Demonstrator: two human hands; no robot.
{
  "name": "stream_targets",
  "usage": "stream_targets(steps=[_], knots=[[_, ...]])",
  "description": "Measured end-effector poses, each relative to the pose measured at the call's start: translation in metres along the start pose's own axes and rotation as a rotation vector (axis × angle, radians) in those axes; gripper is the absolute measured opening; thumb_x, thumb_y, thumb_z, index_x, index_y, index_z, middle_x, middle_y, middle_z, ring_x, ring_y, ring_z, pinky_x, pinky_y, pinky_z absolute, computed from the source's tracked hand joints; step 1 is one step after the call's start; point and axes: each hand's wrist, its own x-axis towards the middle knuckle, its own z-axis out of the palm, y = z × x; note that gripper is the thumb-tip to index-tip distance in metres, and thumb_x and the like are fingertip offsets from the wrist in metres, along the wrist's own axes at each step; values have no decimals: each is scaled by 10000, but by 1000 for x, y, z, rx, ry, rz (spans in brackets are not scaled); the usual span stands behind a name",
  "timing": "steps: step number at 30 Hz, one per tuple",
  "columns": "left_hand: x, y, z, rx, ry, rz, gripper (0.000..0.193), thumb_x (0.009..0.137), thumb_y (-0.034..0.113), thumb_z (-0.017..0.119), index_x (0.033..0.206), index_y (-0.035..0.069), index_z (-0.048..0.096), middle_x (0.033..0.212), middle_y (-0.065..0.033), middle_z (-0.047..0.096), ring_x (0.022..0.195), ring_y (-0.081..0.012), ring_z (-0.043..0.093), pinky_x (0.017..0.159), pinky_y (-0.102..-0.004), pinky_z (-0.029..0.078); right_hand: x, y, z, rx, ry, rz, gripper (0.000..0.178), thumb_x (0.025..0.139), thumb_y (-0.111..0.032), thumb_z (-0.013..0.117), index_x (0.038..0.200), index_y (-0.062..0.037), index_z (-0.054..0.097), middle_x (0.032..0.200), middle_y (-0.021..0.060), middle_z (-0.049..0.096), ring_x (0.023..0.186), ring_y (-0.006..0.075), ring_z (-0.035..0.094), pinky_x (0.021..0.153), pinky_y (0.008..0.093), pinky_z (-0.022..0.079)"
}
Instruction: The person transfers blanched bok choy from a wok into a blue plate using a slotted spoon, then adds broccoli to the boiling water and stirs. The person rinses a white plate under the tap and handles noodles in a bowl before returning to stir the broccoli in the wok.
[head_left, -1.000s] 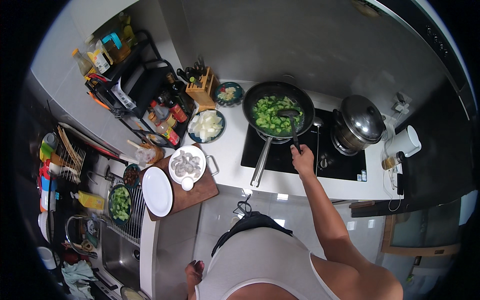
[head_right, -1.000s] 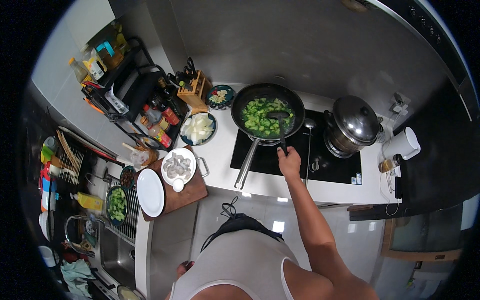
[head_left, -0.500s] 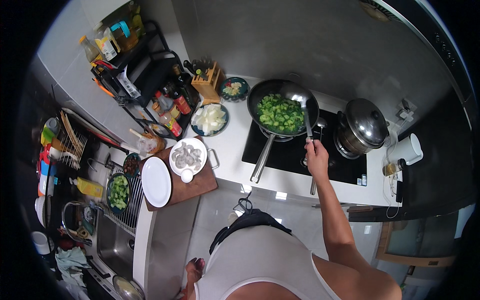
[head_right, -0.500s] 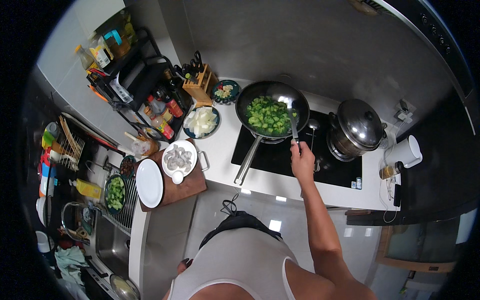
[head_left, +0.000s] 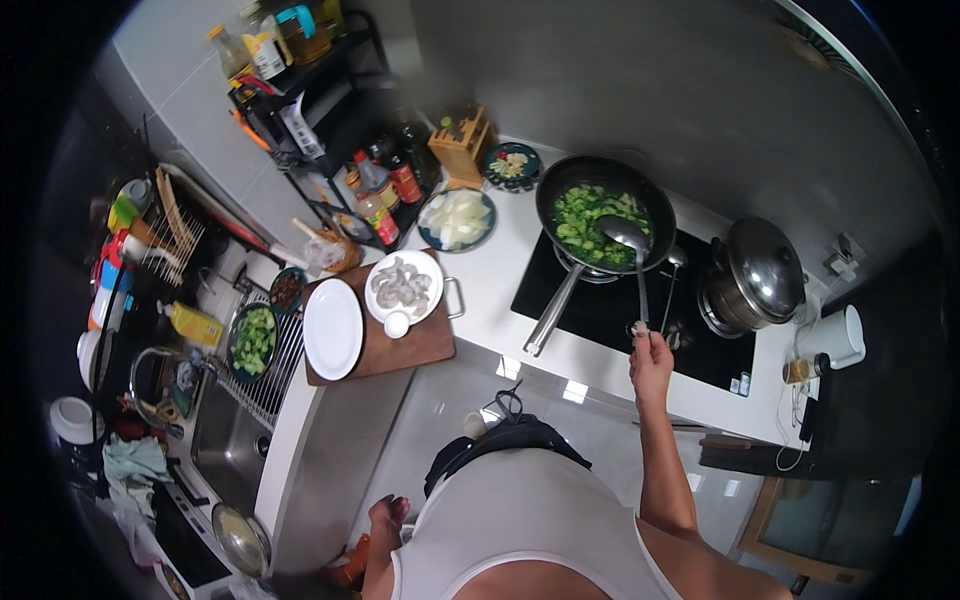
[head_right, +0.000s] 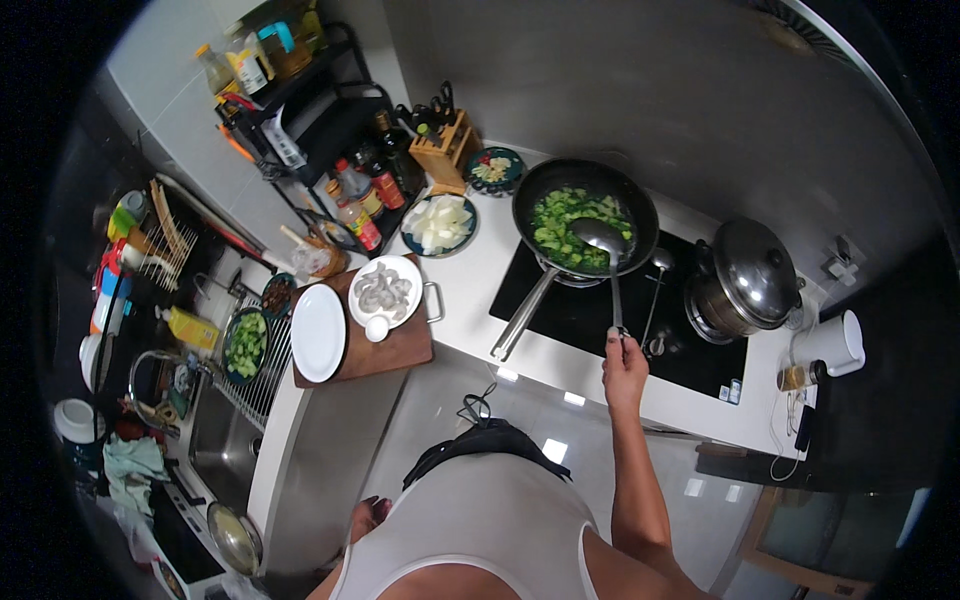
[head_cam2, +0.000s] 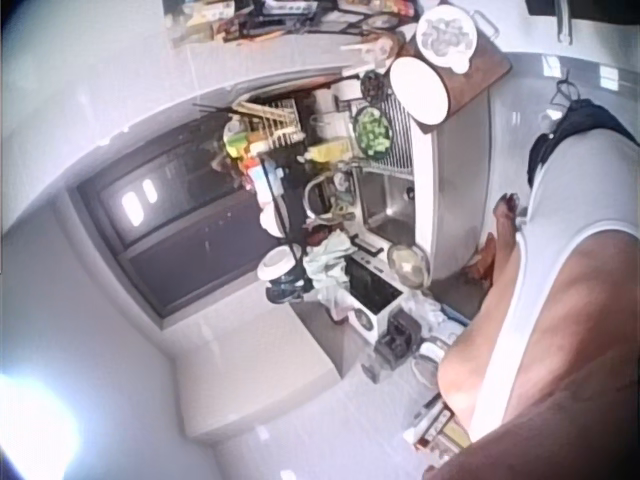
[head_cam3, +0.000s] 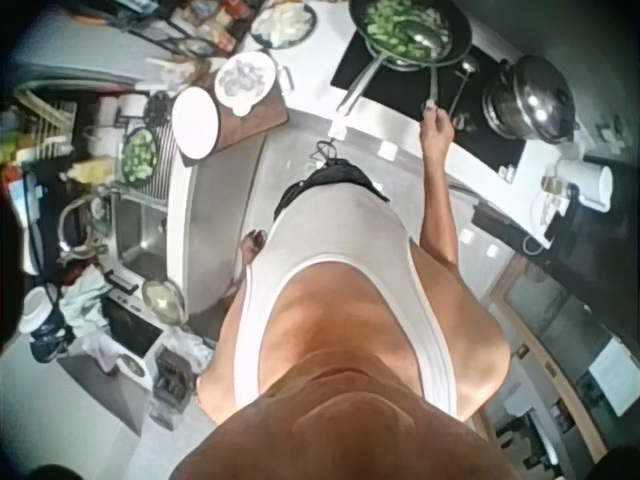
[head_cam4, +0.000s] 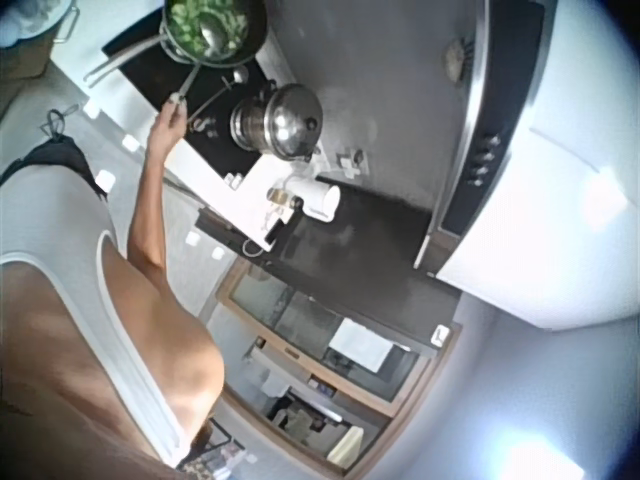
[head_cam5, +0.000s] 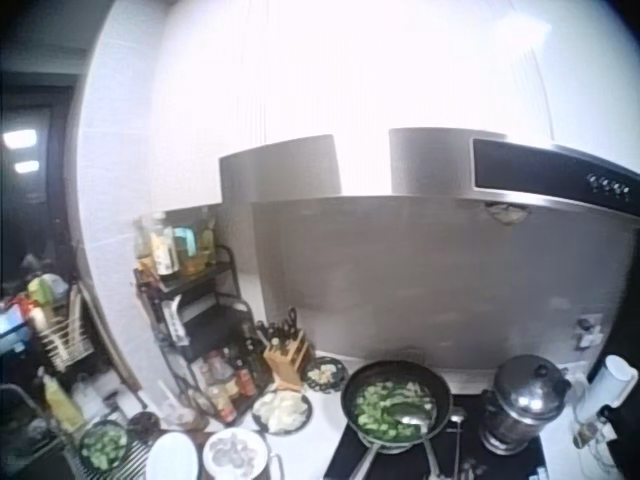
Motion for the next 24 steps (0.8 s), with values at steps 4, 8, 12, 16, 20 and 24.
stream_targets(steps=[4,8,12,16,20,24], knots=[[10,-3,-11,-14,-18,5,189,979,102,543,1075,-60,567,844,-209,686,680,-307,697,588,-422,620,16,25,-12,-114,-13,-162,244,1026,-276,583,832,-129,561,582,-92,401,467,2,339,402,200,233],[-32,-5,24,12,69,123,209,985,115,543,1038,-85,573,853,-219,684,663,-306,689,581,-413,620,16,24,-10,-107,42,-274,278,1023,-293,593,831,-93,580,580,-90,405,468,3,331,411,207,232],[-14,-9,10,3,3,81,233,987,104,535,1056,-117,559,859,-236,678,659,-318,683,574,-413,616,16,15,-19,-247,-16,-236,306,1027,-315,583,808,-103,549,550,-86,375,443,9,319,400,206,230],[-13,-22,12,-13,37,124,241,988,90,523,1077,-134,538,866,-243,671,655,-326,681,559,-416,610,5,9,-22,-86,-49,-61,317,1033,-280,564,769,-124,484,573,-72,394,442,16,341,384,209,254],[-15,-31,6,4,49,96,240,991,85,516,1091,-133,522,883,-252,662,653,-327,678,550,-419,605,-3,8,-21,11,-48,-4,326,1035,-319,559,787,-115,507,545,-77,377,425,18,319,383,211,229],[-16,-34,0,0,41,101,239,997,89,508,1098,-128,504,879,-256,647,653,-329,670,542,-417,594,0,1,-26,-7,-36,-46,322,1037,-328,552,806,-105,533,539,-74,387,425,19,307,391,210,224]])
